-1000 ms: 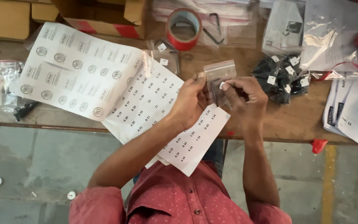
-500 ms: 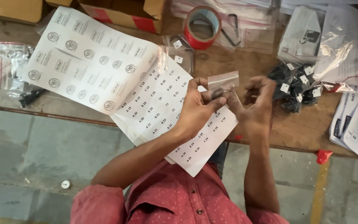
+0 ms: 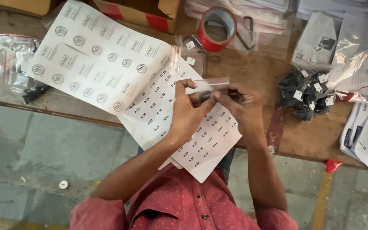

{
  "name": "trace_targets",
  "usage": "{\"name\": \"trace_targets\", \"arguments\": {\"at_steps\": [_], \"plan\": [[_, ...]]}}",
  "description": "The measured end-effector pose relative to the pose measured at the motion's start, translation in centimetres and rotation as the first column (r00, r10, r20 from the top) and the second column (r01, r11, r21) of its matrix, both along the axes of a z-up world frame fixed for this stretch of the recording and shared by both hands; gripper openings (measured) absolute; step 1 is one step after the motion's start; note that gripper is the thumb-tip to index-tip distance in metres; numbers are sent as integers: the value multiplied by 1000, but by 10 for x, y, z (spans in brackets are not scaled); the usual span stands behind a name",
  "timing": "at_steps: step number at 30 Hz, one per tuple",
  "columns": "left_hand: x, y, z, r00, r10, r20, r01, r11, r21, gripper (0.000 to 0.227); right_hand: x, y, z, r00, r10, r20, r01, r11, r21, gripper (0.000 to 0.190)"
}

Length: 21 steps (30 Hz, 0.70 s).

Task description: The person peels small stickers from a sheet and applies them to small black plastic components. The person takes the components from plastic bags, applies a sticker to each, and places the components back into the bags or onto the table.

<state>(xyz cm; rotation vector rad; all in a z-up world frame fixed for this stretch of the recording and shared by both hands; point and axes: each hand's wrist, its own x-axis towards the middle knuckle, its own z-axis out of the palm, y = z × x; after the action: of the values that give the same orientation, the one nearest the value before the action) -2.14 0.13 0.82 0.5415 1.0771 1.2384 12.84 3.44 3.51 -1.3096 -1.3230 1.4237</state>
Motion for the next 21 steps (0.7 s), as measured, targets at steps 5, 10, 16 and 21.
{"name": "trace_targets", "arguments": {"at_steps": [5, 10, 16, 21], "plan": [[-13, 7, -3, 991, 90, -94, -88, 996, 25, 52, -20, 22, 3, 981, 71, 181, -97, 985, 143, 16], [-29, 5, 5, 979, 153, -134, -151, 988, 26, 49, -42, 48, 5, 940, 99, 327, -159, 974, 161, 12], [-47, -38, -2, 973, 198, -117, -192, 980, 61, 47, -51, 74, -8, 925, 80, 371, -214, 917, 338, 11], [-63, -92, -9, 878, 332, -345, -284, 941, 183, 34, -63, 77, -26, 625, -390, 676, -542, 407, 736, 51]]}}
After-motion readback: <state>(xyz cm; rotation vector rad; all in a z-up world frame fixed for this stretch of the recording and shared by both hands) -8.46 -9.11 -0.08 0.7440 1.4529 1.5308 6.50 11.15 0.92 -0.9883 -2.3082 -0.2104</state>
